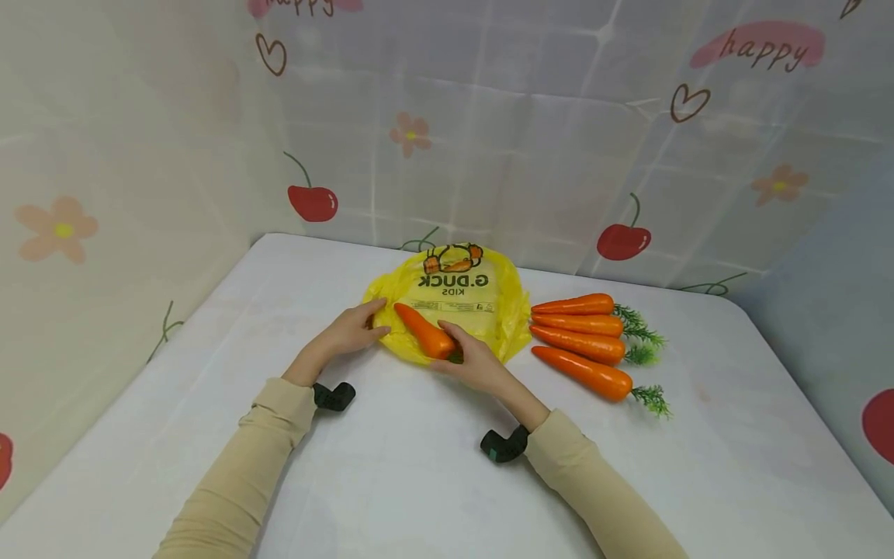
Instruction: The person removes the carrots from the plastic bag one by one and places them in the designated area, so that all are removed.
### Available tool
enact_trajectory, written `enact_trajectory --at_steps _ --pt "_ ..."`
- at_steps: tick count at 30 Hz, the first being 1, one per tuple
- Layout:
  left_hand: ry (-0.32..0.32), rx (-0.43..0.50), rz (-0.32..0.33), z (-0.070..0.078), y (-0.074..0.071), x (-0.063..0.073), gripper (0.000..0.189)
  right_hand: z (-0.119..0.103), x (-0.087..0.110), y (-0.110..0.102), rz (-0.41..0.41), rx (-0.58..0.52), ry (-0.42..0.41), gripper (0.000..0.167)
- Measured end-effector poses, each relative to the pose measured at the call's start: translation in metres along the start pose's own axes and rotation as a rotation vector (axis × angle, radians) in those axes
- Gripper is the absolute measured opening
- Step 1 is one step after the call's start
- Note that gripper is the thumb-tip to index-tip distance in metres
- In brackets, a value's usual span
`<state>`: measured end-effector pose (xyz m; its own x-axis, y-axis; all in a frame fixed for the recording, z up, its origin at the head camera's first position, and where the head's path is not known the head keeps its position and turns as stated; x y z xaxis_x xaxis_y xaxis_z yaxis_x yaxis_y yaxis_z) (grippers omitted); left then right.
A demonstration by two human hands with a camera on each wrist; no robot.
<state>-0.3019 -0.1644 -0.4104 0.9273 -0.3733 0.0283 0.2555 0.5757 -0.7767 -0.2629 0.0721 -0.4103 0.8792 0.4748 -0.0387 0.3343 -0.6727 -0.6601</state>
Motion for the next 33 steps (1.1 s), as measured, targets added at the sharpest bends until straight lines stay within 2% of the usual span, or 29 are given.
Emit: enact_trajectory --at_steps 5,14,21,30,33 --pt "0.001 -0.003 0.0 -0.001 0.0 -0.001 0.062 0.002 -0.001 -0.001 0.002 -0.006 -0.026 0.066" --pt "-0.002 0.001 -0.002 -0.001 0.0 -0.001 0.062 0.002 0.001 -0.001 0.019 -0.065 0.021 0.061" --pt "-0.001 -0.006 -0.005 0.002 -0.001 0.0 0.061 0.002 0.0 -0.002 0.037 -0.121 0.012 0.059" --pt "0.0 -0.011 -0.007 0.002 -0.001 0.0 0.061 0.003 0.0 -0.01 0.022 -0.27 0.101 0.06" --pt "-0.004 -0.008 -0.006 0.002 -0.002 0.0 0.061 0.003 -0.001 -0.011 0.02 -0.283 0.114 0.062"
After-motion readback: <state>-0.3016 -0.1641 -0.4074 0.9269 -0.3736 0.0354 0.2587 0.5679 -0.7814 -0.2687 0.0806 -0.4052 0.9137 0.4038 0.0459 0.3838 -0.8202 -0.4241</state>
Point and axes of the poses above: each hand's wrist, its own x-axis away from the middle knuckle, its own y-axis out of the palm, z = x × y, the point moved 2 cm from there along -x, towards the middle knuckle, and after that the axes turned 1 degree about -x, right-handed, at the moved point
